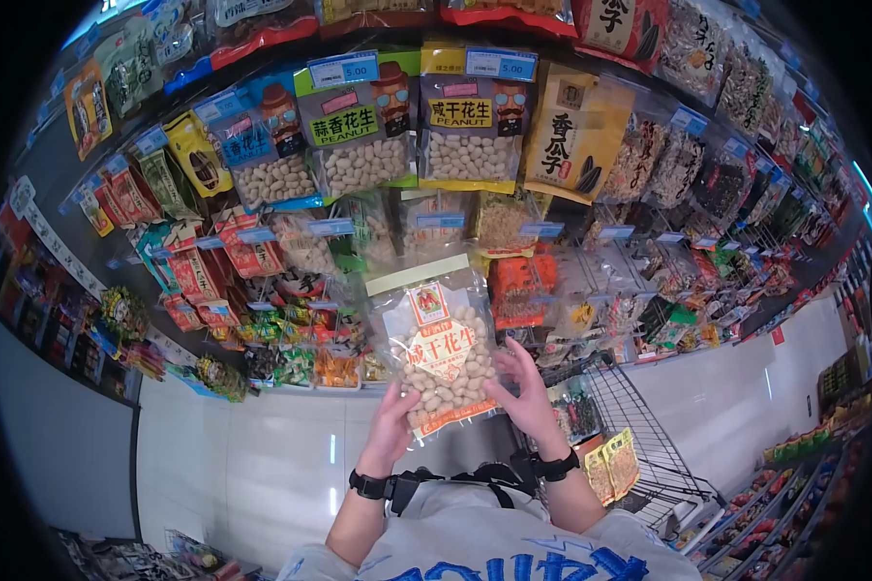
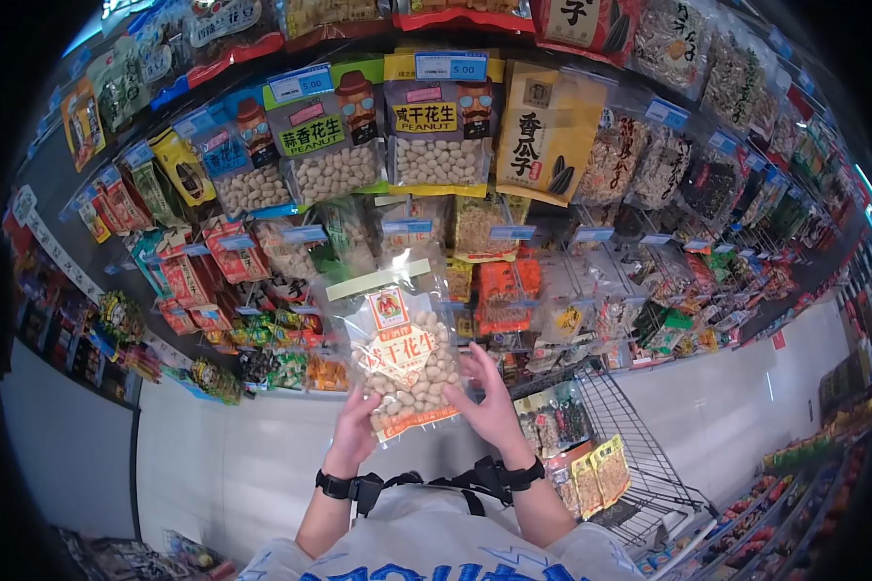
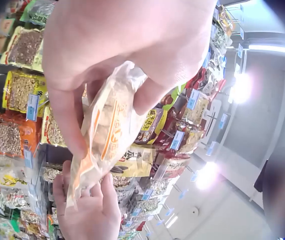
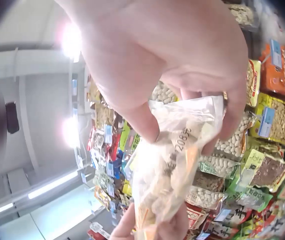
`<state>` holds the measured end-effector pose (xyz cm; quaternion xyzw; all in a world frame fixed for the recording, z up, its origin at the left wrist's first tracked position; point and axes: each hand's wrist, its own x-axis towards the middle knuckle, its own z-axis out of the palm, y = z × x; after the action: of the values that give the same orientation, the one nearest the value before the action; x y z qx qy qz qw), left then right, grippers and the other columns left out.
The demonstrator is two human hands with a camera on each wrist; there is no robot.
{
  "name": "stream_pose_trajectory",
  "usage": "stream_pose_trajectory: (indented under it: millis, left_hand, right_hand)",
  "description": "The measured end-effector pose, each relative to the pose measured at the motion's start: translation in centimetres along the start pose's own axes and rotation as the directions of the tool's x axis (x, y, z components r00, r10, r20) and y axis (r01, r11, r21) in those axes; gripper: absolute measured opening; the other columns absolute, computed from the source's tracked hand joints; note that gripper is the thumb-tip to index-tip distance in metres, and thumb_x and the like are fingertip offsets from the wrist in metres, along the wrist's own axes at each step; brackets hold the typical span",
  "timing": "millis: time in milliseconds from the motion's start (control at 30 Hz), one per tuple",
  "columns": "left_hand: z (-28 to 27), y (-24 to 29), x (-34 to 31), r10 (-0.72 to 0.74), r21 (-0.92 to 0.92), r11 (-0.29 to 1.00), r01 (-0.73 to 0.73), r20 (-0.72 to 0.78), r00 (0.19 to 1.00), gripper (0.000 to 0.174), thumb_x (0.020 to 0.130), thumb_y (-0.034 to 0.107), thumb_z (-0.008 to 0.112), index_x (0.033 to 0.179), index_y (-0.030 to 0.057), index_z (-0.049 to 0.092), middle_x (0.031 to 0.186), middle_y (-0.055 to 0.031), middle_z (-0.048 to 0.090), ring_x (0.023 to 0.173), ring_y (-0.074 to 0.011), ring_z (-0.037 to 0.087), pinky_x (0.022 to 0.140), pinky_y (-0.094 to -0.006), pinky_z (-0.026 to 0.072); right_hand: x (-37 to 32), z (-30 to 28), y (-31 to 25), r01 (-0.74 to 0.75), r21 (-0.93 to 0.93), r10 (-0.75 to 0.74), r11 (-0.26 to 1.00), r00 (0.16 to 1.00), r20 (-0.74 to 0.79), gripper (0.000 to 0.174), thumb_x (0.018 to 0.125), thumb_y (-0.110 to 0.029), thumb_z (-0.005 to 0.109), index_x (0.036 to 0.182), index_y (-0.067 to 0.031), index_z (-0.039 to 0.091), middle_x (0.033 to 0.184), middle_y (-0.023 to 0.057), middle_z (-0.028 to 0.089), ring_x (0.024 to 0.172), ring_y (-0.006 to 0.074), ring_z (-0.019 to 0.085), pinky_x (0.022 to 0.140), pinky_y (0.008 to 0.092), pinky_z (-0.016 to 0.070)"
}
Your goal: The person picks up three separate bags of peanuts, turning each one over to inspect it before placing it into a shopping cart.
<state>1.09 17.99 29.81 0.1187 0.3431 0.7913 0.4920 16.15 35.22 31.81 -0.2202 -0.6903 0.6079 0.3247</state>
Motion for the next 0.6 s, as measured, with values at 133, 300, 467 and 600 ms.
stream_pose_trajectory:
  millis: [133, 300, 467, 600]
  left_hand:
    - [-1.0, 0.0, 1.0, -0.070, 0.033, 0.997, 0.069, 0.007, 0.998, 0.054, 0.097, 0.012, 0.057, 0.144, 0.0024, 0.034, 0.138, -0.0119, 0.050, 0.122, -0.0188, 0.053, 0.099, -0.0322, 0.0461]
    - [-1.5, -0.5, 2.2, 0.131, 0.512, 0.856, -0.076, -0.072, 0.989, 0.042, 0.087, 0.011, 0.073, 0.123, 0.0004, 0.054, 0.116, -0.0061, 0.062, 0.104, -0.0121, 0.059, 0.090, -0.0265, 0.0475]
    - [-0.8, 0.2, 2.3, 0.229, 0.601, 0.783, -0.161, -0.038, 0.973, 0.036, 0.085, 0.006, 0.073, 0.116, 0.0001, 0.057, 0.114, -0.0050, 0.062, 0.105, -0.0142, 0.058, 0.092, -0.0291, 0.0467]
    - [-0.3, 1.1, 2.1, 0.526, 0.831, 0.305, -0.466, 0.261, 0.809, 0.038, 0.074, 0.002, 0.076, 0.109, 0.0050, 0.062, 0.122, -0.0104, 0.059, 0.114, -0.0241, 0.056, 0.101, -0.0346, 0.0422]
  right_hand:
    - [1.0, -1.6, 2.9, -0.237, 0.251, 0.173, 0.938, 0.952, 0.252, 0.054, 0.089, -0.010, 0.072, 0.135, 0.0016, 0.048, 0.112, 0.0061, 0.064, 0.099, 0.0090, 0.059, 0.083, 0.0266, 0.0485]
    - [0.6, -1.6, 3.1, -0.287, 0.302, 0.231, 0.909, 0.951, 0.207, 0.049, 0.090, -0.003, 0.068, 0.134, 0.0037, 0.048, 0.104, 0.0016, 0.065, 0.087, 0.0044, 0.059, 0.073, 0.0193, 0.0489]
    - [1.0, -1.4, 4.3, -0.142, 0.187, 0.115, 0.972, 0.982, 0.148, 0.047, 0.088, -0.001, 0.069, 0.132, 0.0017, 0.051, 0.111, 0.0044, 0.065, 0.099, 0.0111, 0.060, 0.086, 0.0261, 0.0495]
    - [1.7, -1.0, 2.2, 0.124, -0.032, -0.120, 0.992, 0.986, 0.117, 0.043, 0.076, -0.001, 0.074, 0.117, -0.0027, 0.059, 0.120, 0.0093, 0.062, 0.111, 0.0206, 0.059, 0.099, 0.0326, 0.0445]
